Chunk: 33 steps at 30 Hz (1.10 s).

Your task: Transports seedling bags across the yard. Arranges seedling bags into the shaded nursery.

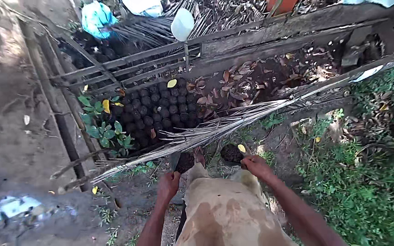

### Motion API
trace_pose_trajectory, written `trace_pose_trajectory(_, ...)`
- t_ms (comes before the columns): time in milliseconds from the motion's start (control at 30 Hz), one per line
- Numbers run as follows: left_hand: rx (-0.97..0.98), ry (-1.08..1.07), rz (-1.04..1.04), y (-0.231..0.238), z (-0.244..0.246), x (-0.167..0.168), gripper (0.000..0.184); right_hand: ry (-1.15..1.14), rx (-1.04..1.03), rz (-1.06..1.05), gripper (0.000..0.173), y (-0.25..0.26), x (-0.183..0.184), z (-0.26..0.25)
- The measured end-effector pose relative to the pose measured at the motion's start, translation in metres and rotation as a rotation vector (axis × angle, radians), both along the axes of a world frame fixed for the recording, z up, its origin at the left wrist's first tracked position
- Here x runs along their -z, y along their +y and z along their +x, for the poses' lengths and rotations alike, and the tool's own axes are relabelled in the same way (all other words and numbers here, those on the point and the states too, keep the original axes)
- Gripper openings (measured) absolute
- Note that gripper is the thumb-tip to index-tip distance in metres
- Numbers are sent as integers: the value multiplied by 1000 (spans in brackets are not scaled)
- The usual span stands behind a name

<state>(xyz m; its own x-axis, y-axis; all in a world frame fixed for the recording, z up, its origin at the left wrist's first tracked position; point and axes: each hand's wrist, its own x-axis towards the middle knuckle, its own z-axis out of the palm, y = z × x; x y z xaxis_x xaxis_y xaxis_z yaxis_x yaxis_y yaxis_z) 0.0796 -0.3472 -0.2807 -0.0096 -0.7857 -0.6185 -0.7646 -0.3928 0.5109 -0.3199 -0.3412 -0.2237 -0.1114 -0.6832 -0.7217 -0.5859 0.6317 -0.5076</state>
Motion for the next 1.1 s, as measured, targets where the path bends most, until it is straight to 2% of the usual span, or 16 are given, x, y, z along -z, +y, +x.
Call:
trace_pose_trajectory(167,-53,-63,-131,-36,7,-26,41,-2,-103,-125,34,-94,-43,8)
trace_pose_trajectory(333,-221,-102,-116,-41,4,-28,43,-114,-123,-152,30,-165,-79,18)
trace_pose_trajectory(467,-451,-78,-64,-32,-15,-23,43,-228,-186,-79,31,-222,-88,19)
trace_pose_trajectory(567,-593,-50,-19,-31,-37,-14,44,-289,-173,29,31,-264,-76,17)
trace_pose_trajectory(700,-711,-35,50,-49,-81,9,46,-252,-170,140,30,-317,-30,-3)
trace_pose_trajectory(800,-840,6,65,-85,-133,34,45,-214,-272,160,29,-374,18,-35)
trace_pose_trajectory(1000,-1110,-28,115,-202,-264,87,43,-44,-699,93,32,-510,145,-100)
trace_pose_trajectory(1100,-1269,56,105,-277,-325,132,40,-33,-667,53,31,-561,207,-123)
